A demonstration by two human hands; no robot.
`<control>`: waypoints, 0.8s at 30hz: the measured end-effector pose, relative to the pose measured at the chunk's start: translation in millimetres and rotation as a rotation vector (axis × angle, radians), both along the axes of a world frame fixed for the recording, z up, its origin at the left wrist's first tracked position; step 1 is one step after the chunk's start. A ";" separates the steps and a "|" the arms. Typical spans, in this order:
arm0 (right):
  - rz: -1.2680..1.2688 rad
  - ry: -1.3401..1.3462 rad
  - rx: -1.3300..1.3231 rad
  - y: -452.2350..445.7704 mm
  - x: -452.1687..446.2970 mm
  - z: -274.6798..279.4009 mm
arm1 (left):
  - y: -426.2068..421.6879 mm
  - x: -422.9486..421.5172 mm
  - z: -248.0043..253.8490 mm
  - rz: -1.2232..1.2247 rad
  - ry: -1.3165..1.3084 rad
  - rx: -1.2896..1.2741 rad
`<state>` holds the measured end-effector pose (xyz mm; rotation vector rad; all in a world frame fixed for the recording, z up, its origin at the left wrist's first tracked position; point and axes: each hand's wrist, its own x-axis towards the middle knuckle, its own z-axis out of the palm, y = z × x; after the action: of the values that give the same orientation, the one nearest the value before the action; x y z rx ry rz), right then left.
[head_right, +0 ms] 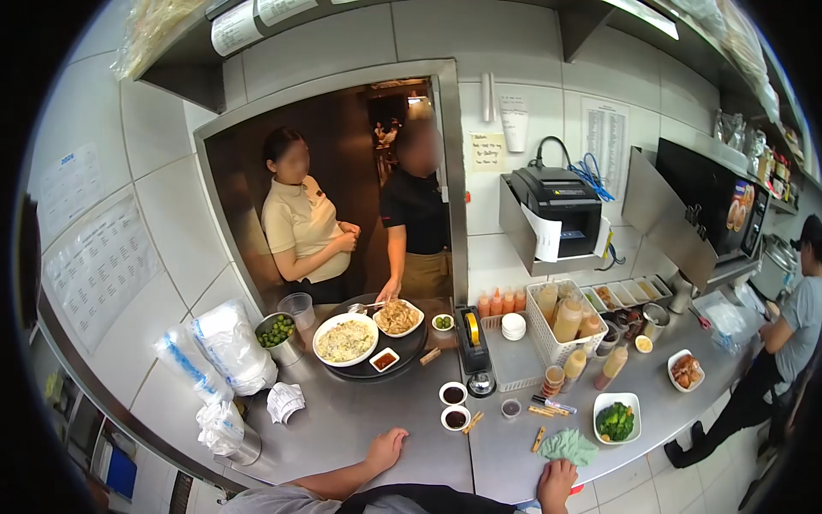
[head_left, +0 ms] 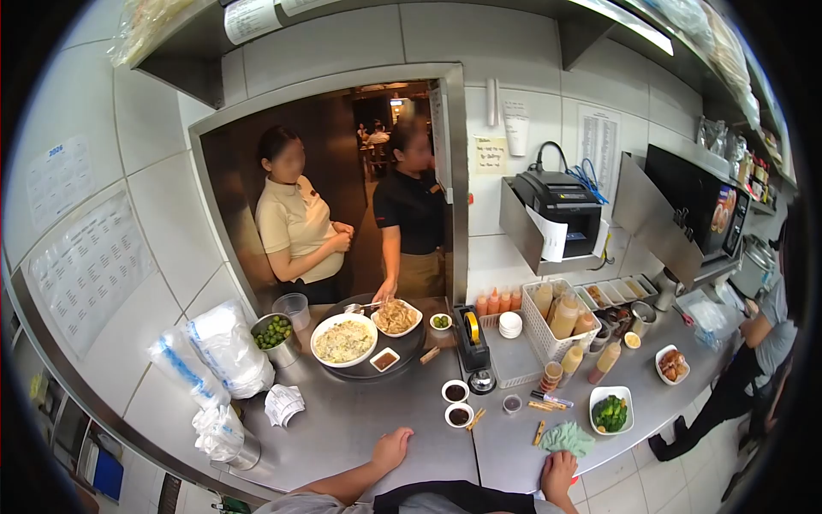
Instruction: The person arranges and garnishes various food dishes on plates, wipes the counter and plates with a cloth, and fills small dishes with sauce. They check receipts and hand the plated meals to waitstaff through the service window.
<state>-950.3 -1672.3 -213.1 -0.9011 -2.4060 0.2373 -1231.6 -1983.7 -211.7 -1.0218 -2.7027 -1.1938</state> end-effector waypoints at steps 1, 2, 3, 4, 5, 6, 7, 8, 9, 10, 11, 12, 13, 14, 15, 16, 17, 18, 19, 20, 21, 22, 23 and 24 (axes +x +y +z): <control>0.026 -0.012 -0.050 3.4 -0.6 -4.7 | 3.6 0.2 3.9 -0.013 -0.001 -0.007; 0.015 0.097 -0.107 3.0 -4.3 0.7 | 7.1 -0.3 8.0 -0.027 0.056 0.045; 0.004 0.099 -0.114 2.0 -8.5 4.4 | 9.2 0.0 11.7 -0.040 0.113 0.098; -0.054 0.197 -0.147 1.2 -13.0 7.2 | 10.0 0.3 13.2 -0.049 0.114 0.093; -0.111 0.296 -0.179 0.6 -16.3 8.3 | 10.3 0.7 14.9 -0.046 0.098 0.065; -0.118 0.298 -0.182 2.0 -17.3 7.2 | 10.0 1.7 15.7 -0.041 0.082 0.037; -0.087 0.254 -0.120 5.2 -16.9 6.4 | 9.3 2.2 14.9 -0.047 0.083 0.035; -0.055 0.212 -0.058 8.0 -16.7 6.2 | 9.0 1.3 14.6 -0.054 0.074 0.031; -0.060 0.214 -0.060 9.6 -16.5 6.0 | 8.5 0.5 14.2 -0.062 0.065 0.027; -0.066 0.212 -0.084 9.7 -16.2 7.0 | 8.2 0.7 14.3 -0.066 0.066 0.024; -0.070 0.209 -0.107 9.7 -16.1 6.6 | 8.4 0.8 14.5 -0.070 0.067 0.016; -0.075 0.245 -0.092 10.1 -17.0 4.5 | 8.4 0.6 14.7 -0.073 0.068 0.008; -0.075 0.247 -0.094 9.6 -16.2 5.5 | 8.0 0.6 14.4 -0.073 0.070 0.007; -0.091 0.216 -0.116 9.4 -14.9 7.1 | 7.5 0.6 13.9 -0.088 0.084 0.005; -0.104 0.185 -0.138 8.2 -14.8 8.9 | 6.6 0.2 13.6 -0.102 0.098 0.004; -0.123 0.190 -0.143 5.7 -15.9 12.4 | 6.0 -0.8 12.2 -0.095 0.099 0.003; -0.114 0.188 -0.143 3.9 -16.3 13.4 | 5.3 -1.7 10.2 -0.110 0.086 0.021; -0.120 0.189 -0.142 3.5 -16.3 14.0 | 4.3 -1.8 7.8 -0.123 0.071 0.040; -0.127 0.189 -0.140 4.4 -16.6 13.5 | 3.3 -1.9 8.0 -0.111 0.066 0.042; -0.111 0.198 -0.126 5.7 -16.7 12.0 | 2.7 -2.5 7.8 -0.122 0.052 0.057; -0.102 0.187 -0.129 5.9 -17.6 10.5 | 1.2 -2.7 7.1 -0.134 0.034 0.071; -0.115 0.199 -0.130 3.8 -18.9 12.9 | -0.3 -3.7 4.1 -0.125 0.021 0.066; -0.130 0.209 -0.133 2.0 -18.9 14.5 | -1.1 -5.2 2.3 -0.138 -0.006 0.090; -0.132 0.207 -0.121 3.1 -20.1 12.8 | -3.1 -5.9 0.0 -0.151 -0.035 0.115</control>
<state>-970.5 -1669.2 -200.3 -1.0324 -2.1515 0.4088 -1237.6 -1986.8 -211.7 -1.2182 -2.5857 -1.3852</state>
